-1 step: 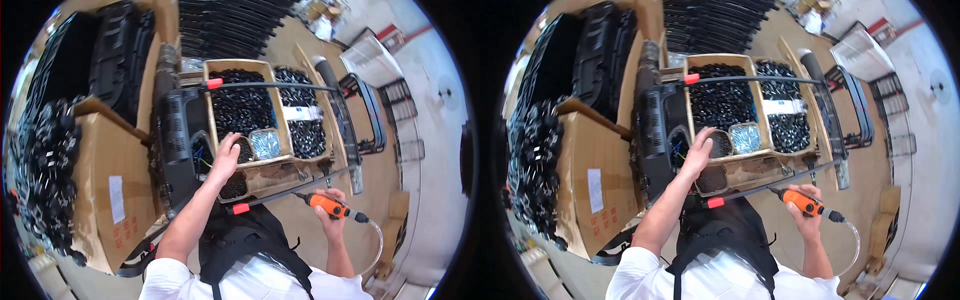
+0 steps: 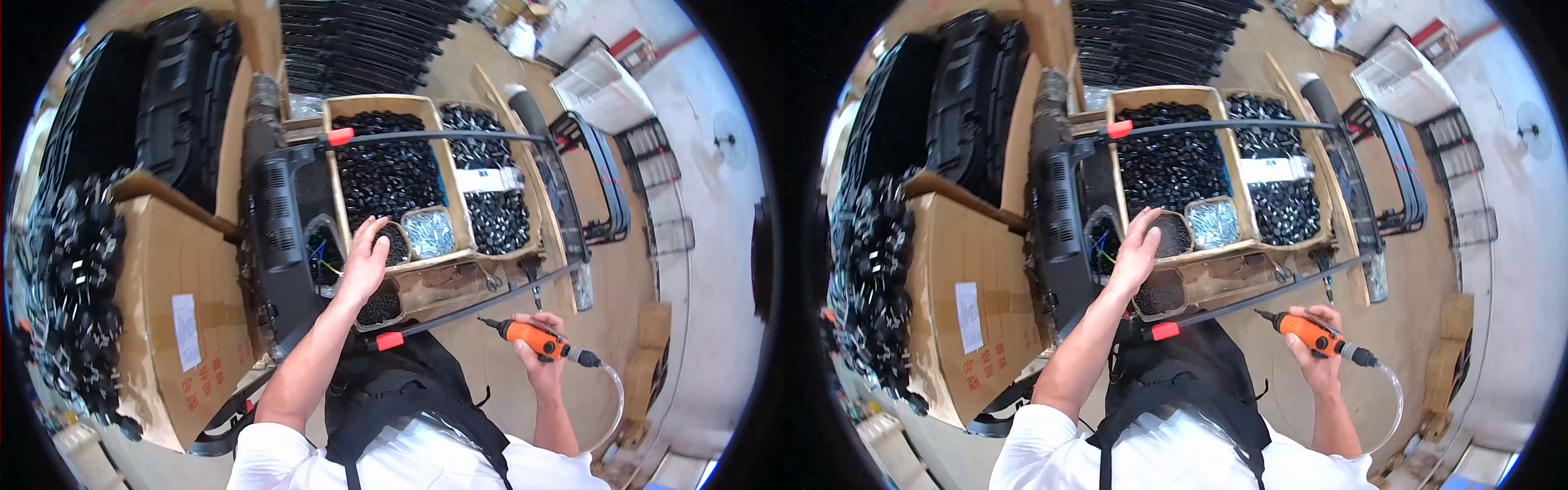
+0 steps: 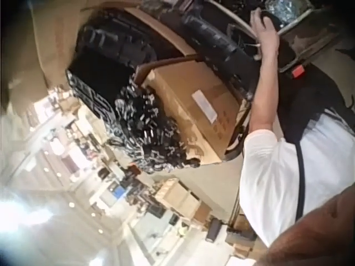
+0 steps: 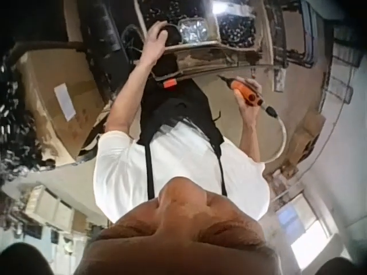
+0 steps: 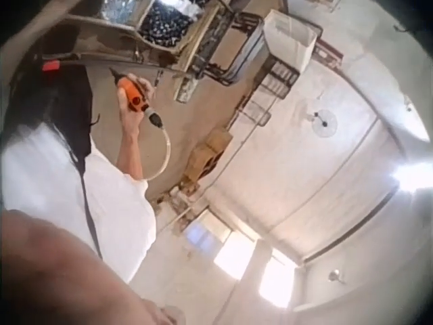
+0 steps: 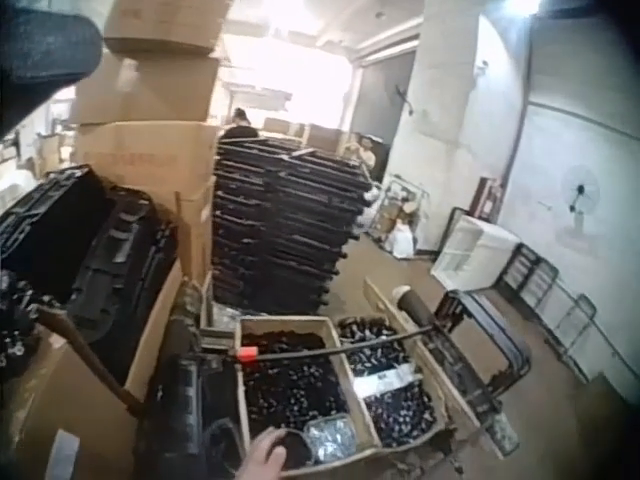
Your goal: Assembling and organizing parts for fitness equipment in a manufacturing facility.
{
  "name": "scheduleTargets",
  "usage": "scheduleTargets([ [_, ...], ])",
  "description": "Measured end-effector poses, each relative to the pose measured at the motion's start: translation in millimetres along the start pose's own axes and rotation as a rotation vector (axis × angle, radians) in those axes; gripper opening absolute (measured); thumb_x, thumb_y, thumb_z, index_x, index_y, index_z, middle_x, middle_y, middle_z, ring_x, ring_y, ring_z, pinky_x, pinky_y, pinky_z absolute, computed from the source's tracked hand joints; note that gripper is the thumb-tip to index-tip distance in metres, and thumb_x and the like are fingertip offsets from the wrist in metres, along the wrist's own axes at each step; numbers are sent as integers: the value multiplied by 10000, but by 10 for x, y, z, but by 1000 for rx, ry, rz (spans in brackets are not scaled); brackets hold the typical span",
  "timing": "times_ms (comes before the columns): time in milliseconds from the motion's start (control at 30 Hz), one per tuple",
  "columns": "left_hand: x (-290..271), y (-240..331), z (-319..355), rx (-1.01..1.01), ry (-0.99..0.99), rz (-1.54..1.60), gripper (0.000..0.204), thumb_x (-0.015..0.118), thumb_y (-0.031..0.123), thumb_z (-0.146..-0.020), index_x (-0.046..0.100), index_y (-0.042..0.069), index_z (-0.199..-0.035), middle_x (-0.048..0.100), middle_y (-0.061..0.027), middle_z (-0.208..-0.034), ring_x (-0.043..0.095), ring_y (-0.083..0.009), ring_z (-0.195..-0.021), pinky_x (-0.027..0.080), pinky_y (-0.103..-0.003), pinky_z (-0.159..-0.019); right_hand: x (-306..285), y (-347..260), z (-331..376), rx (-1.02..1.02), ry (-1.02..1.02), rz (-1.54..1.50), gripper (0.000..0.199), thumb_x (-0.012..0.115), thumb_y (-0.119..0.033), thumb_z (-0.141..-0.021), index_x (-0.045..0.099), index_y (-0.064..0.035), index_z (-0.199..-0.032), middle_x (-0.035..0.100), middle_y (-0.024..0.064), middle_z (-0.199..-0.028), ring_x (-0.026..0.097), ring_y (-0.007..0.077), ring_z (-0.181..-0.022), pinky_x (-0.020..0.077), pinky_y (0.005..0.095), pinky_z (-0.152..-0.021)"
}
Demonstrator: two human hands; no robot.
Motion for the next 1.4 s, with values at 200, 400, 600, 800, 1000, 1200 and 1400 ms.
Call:
scheduleTargets([
  [200,654,615,845,-377,-976,438,386,474,349,-1149,724,57,-1113,738,-19,-1011,664,-123,-888,544,-310,-847,-367,884,371,201,14,89,524,849,-103,-863,571,-48,-1304,716,132,-1289,698,228,-1166,549,369,-1039],
  [400,1848,-324,1798,-1087,-1054,495,605,310,518,-1167,697,61,-1253,743,-72,-1176,690,-180,-1059,548,-387,-967,-201,1537,136,367,-358,185,525,853,-127,-846,658,-109,-1333,717,100,-1319,703,285,-1214,542,392,-1068],
  [600,2479,-829,1825,-1192,-338,1048,368,386,376,-1178,636,108,-1209,716,-85,-1125,729,-234,-987,629,-415,-844,-518,2235,-213,-46,-769,0,548,667,-11,-986,563,-68,-1521,606,185,-1507,612,304,-1363,474,403,-1169],
  [800,2898,-889,1587,-1089,-77,741,425,579,497,-1095,649,79,-1123,716,-89,-1101,718,-249,-960,622,-429,-872,-665,2813,-729,816,-789,-150,631,708,-383,-984,584,6,-1465,722,158,-1248,703,252,-1135,562,427,-991],
  [1000,2411,-1771,1839,-775,46,901,272,642,270,-1078,602,65,-1252,717,-90,-1092,710,-215,-972,612,-343,-857,371,3390,-1122,270,-969,547,416,754,-330,-853,717,-88,-1189,741,162,-1031,727,302,-971,544,414,-880],
  [1200,1460,-159,2234,-780,252,986,326,630,203,-1055,576,76,-1350,679,-100,-1258,683,-224,-1129,565,-404,-955,409,3421,-1405,-73,-813,564,327,666,-177,-851,681,-60,-1156,694,269,-1057,659,491,-1052,529,566,-915],
  [1400,963,-48,2054,-742,656,1077,471,710,462,-1004,626,67,-1247,725,-141,-1228,676,-325,-1197,531,-484,-1023,-292,2119,-1161,-465,-1946,717,262,671,-281,-939,763,-51,-1023,765,201,-1102,721,378,-1077,564,466,-960],
])
Point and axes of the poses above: each hand's wrist, its own z-axis away from the middle knuckle, its own x-axis out of the palm, y = z × x, the point moved 1 cm from there along -z, towards the middle knuckle
